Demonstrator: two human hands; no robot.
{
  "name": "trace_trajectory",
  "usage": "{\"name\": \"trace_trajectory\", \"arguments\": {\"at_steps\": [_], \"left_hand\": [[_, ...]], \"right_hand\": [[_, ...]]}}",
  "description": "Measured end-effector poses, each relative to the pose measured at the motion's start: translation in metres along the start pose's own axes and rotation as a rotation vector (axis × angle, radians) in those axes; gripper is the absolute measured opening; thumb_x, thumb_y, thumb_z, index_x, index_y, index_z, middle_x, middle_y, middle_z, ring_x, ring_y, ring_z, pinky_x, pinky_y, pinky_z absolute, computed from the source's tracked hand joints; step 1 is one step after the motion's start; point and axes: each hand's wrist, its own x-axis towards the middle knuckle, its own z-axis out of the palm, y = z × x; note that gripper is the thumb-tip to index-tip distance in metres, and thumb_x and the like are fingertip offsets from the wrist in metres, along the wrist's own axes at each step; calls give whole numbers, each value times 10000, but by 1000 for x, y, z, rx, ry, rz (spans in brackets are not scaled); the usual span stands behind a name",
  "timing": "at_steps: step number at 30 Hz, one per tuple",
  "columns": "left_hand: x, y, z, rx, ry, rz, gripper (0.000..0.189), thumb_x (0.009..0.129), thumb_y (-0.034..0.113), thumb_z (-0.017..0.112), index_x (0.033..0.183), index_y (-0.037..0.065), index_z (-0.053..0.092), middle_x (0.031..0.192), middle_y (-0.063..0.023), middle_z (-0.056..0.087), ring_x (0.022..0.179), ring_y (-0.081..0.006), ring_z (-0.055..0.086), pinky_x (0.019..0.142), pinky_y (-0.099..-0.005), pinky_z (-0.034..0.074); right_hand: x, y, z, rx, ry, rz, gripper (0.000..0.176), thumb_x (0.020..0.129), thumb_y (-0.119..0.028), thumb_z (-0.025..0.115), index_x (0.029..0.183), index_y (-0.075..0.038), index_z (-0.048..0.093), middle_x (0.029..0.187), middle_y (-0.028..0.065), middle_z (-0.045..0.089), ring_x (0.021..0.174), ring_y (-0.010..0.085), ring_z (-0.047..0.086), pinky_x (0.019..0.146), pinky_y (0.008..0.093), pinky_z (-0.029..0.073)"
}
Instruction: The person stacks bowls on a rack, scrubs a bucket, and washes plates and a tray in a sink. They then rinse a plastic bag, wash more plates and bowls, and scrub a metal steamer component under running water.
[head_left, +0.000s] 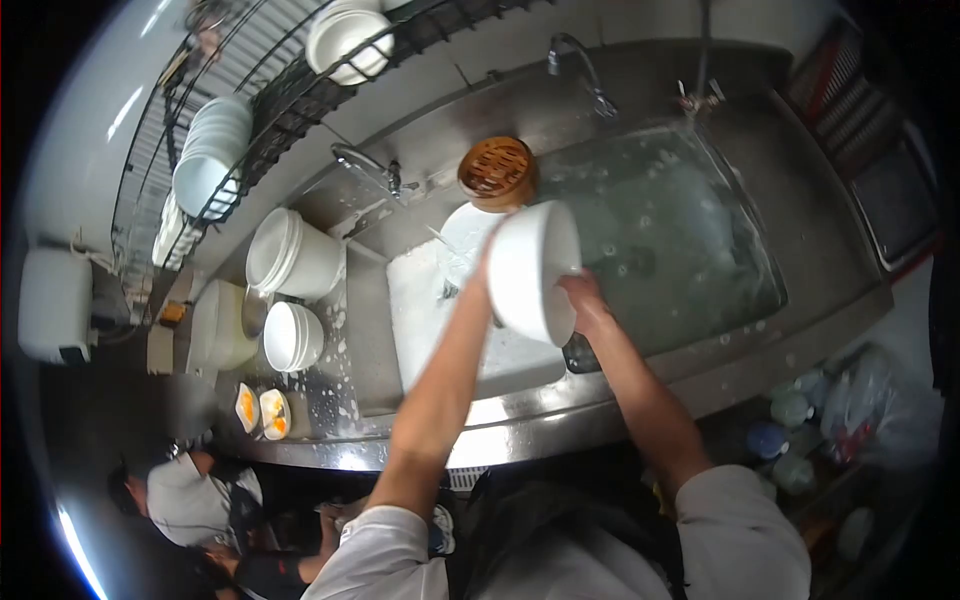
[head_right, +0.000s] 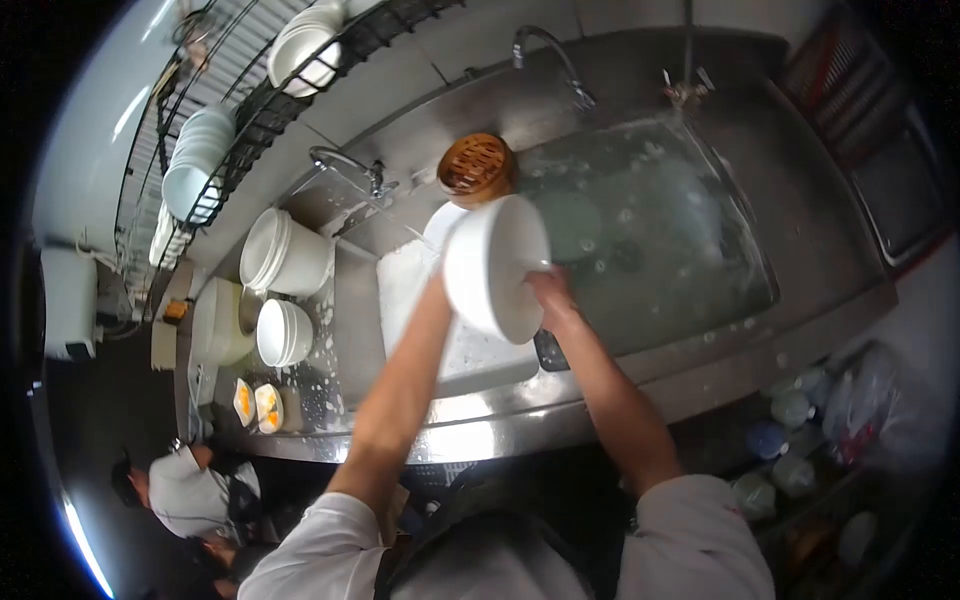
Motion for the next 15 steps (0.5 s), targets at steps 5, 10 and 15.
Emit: {"name": "trace_trajectory", "arguments": {"at_steps": [5, 10, 15], "left_hand": [[-26, -36, 27, -143, 20, -102, 291, 975, 282, 438, 1174, 78, 500, 989, -77, 590, 867, -160, 593, 691, -335, 521], [-85, -13, -7, -172, 209, -96, 370, 962, 385, 469, 1235, 140, 421, 1029, -52, 520, 874, -175, 582, 705, -375, 520], [-142, 26, -127, -179, 627, 136, 518, 915, 486, 486, 1261, 110, 399, 1074, -121, 550, 977, -228, 581, 784, -454, 525]], "right_hand": [[78, -1, -87, -29, 370, -73, 409, 793, -126, 660, 1170, 0, 564, 1007, 124, 625, 867, 261, 619, 733, 443, 511], [184, 63, -216, -143, 394, -19, 341, 902, -261, 540, 1178, -60, 558, 1031, 86, 620, 924, 270, 617, 711, 461, 542], [200, 83, -252, -338, 490, -9, 292, 903, -255, 522, 1124, -69, 572, 967, 79, 613, 861, 244, 606, 675, 424, 529]]}}
